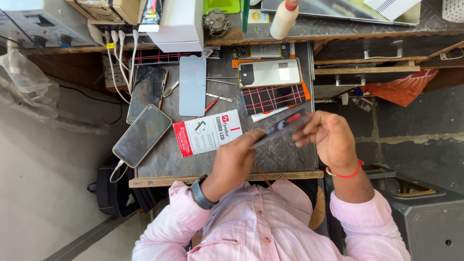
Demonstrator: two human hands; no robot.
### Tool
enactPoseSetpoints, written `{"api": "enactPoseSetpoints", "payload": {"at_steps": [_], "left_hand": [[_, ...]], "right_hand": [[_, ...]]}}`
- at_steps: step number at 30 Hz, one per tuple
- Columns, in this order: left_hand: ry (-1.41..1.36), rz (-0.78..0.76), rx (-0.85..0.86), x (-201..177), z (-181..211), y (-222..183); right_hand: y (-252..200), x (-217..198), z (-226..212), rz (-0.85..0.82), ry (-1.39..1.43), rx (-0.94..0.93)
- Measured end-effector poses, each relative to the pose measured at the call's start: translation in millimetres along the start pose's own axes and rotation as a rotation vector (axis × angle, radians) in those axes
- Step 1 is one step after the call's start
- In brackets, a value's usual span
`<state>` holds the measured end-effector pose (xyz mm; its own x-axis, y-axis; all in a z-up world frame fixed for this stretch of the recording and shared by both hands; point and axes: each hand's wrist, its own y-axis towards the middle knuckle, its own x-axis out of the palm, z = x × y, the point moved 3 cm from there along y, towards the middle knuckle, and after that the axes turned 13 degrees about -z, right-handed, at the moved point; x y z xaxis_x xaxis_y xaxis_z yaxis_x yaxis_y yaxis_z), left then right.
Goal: The person removes a rubber band from a smartphone, cleans the screen with a cloth, and uses a prying tool to open the device's back cover. They proceed to inspect the internal components, including the battery and circuit board, using tweezers.
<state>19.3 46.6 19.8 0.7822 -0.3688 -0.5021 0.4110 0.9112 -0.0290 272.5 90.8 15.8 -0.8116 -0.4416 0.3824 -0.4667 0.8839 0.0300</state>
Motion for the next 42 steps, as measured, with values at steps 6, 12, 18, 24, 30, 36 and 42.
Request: {"api": "enactPoseSetpoints", "payload": {"at_steps": [6, 12, 18, 24, 30, 36, 42], "left_hand": [[-0.866, 0.059, -0.146, -7.2, -65.0, -21.1], [-0.791, 0.334, -0.145, -52.2, -90.2, -53.2], [-0.724, 0.172, -0.232, -77.8, -97.9, -64.8], [-0.426, -0.144, -0.27, -84.3, -98.2, -49.1], [-0.461, -0.325, -0.371, -65.0, -105.0, -35.9], [-0.155, -0.306, -0.439, -69.9, -84.4, -29.7], [0.214, -0.106, -0.287, -70.4, -61.6, -23.5]], "right_hand": [[34.1, 25.9, 0.7, 0.017, -1.013, -0.063], [40.1, 66.6, 35.5, -0.44, -1.281, -0.017], [49.0, 107.9, 57.5, -0.522, -1.508, -0.126], [40.1, 103.2, 54.6, -0.646, -1.486, -0.043], [16.1, 80.7, 52.6, -0.548, -1.365, -0.122], [34.0, 51.8, 17.7, -0.257, -1.406, -0.334], [134.3, -13.0, -4.2, -0.142, -1.563, -0.348]]}}
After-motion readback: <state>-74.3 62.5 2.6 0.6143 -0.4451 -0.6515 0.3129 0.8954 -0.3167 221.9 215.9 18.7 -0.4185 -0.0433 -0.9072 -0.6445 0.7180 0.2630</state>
